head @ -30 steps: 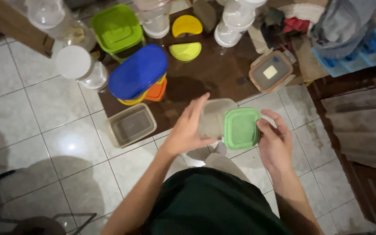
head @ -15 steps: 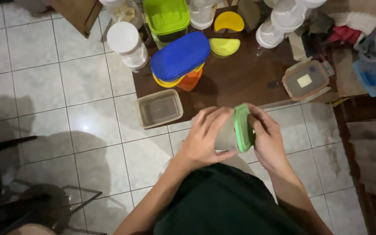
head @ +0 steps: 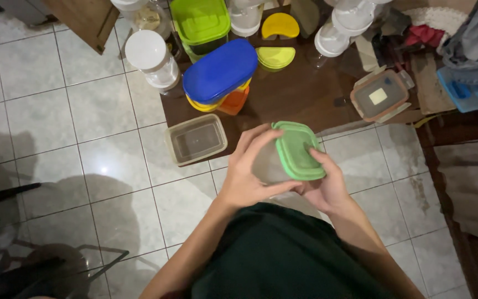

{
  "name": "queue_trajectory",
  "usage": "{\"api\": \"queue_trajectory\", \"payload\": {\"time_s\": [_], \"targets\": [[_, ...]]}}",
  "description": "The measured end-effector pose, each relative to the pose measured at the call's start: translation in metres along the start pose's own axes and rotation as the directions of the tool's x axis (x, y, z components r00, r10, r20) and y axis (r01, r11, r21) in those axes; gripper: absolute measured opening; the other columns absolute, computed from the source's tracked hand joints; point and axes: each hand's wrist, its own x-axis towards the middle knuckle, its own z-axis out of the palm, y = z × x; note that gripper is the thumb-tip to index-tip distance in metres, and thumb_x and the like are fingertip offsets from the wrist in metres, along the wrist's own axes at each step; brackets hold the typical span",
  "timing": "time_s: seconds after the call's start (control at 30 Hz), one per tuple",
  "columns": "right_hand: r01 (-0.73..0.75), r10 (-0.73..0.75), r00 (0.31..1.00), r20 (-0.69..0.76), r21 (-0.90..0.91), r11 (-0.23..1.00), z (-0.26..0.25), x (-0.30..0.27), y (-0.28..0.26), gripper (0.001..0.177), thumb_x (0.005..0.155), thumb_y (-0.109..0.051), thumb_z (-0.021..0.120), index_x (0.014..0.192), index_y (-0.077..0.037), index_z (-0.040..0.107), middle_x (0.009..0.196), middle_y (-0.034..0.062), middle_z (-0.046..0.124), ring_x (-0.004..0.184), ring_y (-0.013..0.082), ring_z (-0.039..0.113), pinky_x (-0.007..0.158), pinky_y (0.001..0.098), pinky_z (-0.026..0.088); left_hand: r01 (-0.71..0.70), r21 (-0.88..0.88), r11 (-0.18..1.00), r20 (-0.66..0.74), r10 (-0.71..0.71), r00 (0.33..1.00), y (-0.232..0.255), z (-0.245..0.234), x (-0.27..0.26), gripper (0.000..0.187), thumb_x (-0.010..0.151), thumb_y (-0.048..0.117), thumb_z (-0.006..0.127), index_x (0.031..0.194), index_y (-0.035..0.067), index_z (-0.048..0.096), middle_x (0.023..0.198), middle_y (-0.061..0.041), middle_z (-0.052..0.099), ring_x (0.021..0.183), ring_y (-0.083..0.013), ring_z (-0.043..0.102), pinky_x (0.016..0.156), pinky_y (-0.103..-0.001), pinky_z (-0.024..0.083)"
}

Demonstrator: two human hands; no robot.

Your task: The person stands at a table covered with plastic food containers and lids, picks up containers one at a time, and presses matching lids onto them by hand. Matched containers are stacked on the table, and some closed containers are carried to a nearby shelf and placed there.

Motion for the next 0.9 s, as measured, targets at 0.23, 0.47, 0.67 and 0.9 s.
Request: {"api": "queue_trajectory", "payload": {"time_s": [0.23, 0.47, 0.67, 0.9], "targets": [[0.519, -0.383, 0.854, 0.351, -0.615, 0.593, 0.026, -0.003, -0.037, 0.095, 0.096, -0.045, 0.063, 0.167, -0.010, 0.010, 0.169, 0.0164, 0.025, 0.158, 0.0286, 0.025, 0.126, 0.0444, 0.022, 0.517, -0.556, 0.651, 0.083, -0.575, 0.814, -0.001, 0.020, 0.031, 0.063, 0.092, 0.026, 0.075, 0.145, 0.007, 0.046, 0.121, -0.012, 0.066, 0.112, -0.0205, 0.066, 0.096, -0.036, 0.056], [0.583, -0.505, 0.811, 0.295, -0.476, 0.658, 0.042, 0.005, -0.079, 0.091, 0.082, -0.034, 0.074, 0.155, -0.005, 0.028, 0.158, 0.0216, 0.040, 0.144, 0.0328, 0.044, 0.121, 0.0450, 0.036, 0.119, 0.085, 0.989, 0.056, -0.124, 0.991, 0.011, 0.035, 0.051, 0.109, 0.086, 0.040, 0.084, 0.165, -0.001, 0.022, 0.156, -0.027, 0.039, 0.151, -0.0437, 0.037, 0.128, -0.053, 0.032], [0.434, -0.387, 0.875, 0.292, -0.119, 0.893, 0.027, 0.010, -0.094, 0.088, 0.079, -0.041, 0.073, 0.149, -0.003, 0.036, 0.148, 0.0199, 0.049, 0.135, 0.0317, 0.051, 0.115, 0.0451, 0.043, -0.129, 0.164, 0.978, 0.220, 0.091, 0.971, 0.020, 0.028, 0.062, 0.158, 0.051, 0.063, 0.095, 0.160, -0.010, 0.007, 0.164, -0.034, 0.021, 0.153, -0.0544, 0.026, 0.128, -0.060, 0.027], [0.407, -0.326, 0.879, 0.347, -0.190, 0.894, 0.018, 0.020, -0.103, 0.089, 0.077, -0.042, 0.074, 0.148, -0.008, 0.033, 0.140, 0.0180, 0.051, 0.128, 0.0302, 0.053, 0.107, 0.0457, 0.047, -0.126, 0.229, 0.965, 0.088, 0.108, 0.990, 0.021, 0.038, 0.064, 0.140, 0.057, 0.055, 0.095, 0.160, -0.005, 0.021, 0.158, -0.028, 0.034, 0.142, -0.0466, 0.040, 0.119, -0.055, 0.040]]}}
